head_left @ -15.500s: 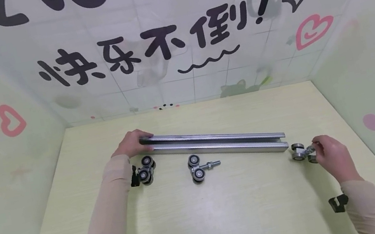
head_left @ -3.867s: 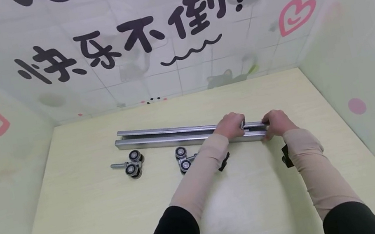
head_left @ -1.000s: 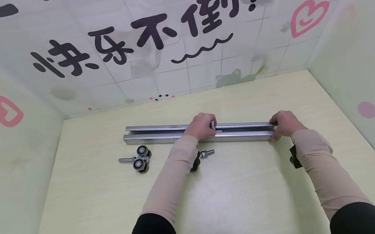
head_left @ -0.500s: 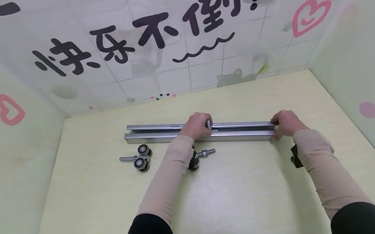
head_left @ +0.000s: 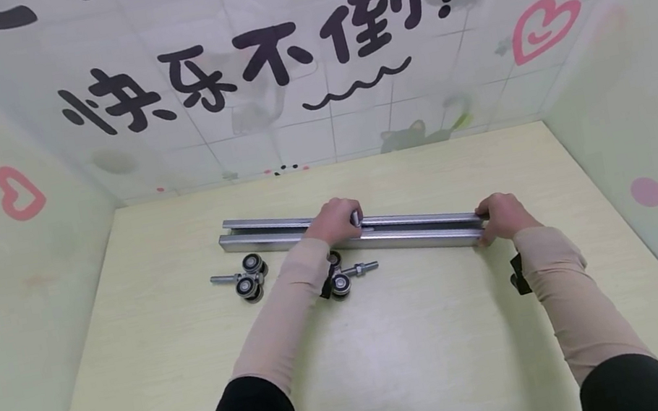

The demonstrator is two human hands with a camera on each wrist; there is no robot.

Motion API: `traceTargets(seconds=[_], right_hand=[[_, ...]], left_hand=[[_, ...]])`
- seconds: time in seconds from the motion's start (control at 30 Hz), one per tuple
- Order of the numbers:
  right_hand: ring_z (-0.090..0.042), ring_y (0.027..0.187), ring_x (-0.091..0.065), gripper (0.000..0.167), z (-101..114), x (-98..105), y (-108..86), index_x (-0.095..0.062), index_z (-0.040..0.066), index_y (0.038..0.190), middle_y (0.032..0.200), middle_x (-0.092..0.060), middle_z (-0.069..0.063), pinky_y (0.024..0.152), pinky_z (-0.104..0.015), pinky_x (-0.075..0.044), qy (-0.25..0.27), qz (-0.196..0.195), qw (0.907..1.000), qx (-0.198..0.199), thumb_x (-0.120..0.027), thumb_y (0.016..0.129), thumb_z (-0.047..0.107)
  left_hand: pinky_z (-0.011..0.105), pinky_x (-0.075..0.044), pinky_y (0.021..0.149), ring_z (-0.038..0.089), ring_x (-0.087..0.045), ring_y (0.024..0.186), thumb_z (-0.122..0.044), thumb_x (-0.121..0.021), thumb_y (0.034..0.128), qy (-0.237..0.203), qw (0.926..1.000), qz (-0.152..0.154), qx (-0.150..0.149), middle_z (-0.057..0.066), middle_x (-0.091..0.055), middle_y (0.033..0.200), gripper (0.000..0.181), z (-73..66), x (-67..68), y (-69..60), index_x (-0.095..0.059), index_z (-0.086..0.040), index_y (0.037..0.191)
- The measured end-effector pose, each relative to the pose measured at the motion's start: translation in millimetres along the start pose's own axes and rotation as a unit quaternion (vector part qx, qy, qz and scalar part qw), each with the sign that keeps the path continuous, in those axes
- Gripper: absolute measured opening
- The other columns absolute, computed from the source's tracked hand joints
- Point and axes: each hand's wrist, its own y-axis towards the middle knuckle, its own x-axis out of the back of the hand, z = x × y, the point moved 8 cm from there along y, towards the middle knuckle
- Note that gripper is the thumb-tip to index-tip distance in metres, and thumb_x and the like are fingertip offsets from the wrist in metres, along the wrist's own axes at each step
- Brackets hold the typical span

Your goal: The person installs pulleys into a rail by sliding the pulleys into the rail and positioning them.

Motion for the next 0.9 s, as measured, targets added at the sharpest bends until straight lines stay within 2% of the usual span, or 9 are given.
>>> traceTargets(seconds=[0.53, 0.9], right_hand=[[-0.039, 0.092, -0.054, 0.061, 0, 0, -0.5, -0.057, -0.015, 0.107, 0.105, -0.059, -0.031, 0.089, -0.050, -0.041, 0.004, 0.006, 1.0000, -0.006, -0.080, 0.053, 0.003], [-0.039, 0.091, -0.055, 0.062, 3, 0, -2.1, -0.057, -0.015, 0.105, 0.103, -0.060, -0.031, 0.087, -0.050, -0.041, 0.002, 0.003, 1.0000, 0.000, -0.081, 0.052, 0.004]], left_hand=[[0.025, -0.049, 0.069, 0.019, -0.057, 0.078, -0.003, -0.067, 0.0698, 0.001, 0.9998, -0.008, 0.019, 0.008, -0.062, 0.088, 0.019, 22.1, 16.6, -14.0, -0.061, -0.004, 0.088], [0.027, -0.050, 0.070, 0.020, -0.057, 0.078, -0.005, -0.068, 0.0689, -0.010, 0.9995, -0.014, 0.026, 0.008, -0.062, 0.088, 0.021, 41.4, 22.2, -20.0, -0.062, -0.004, 0.089]])
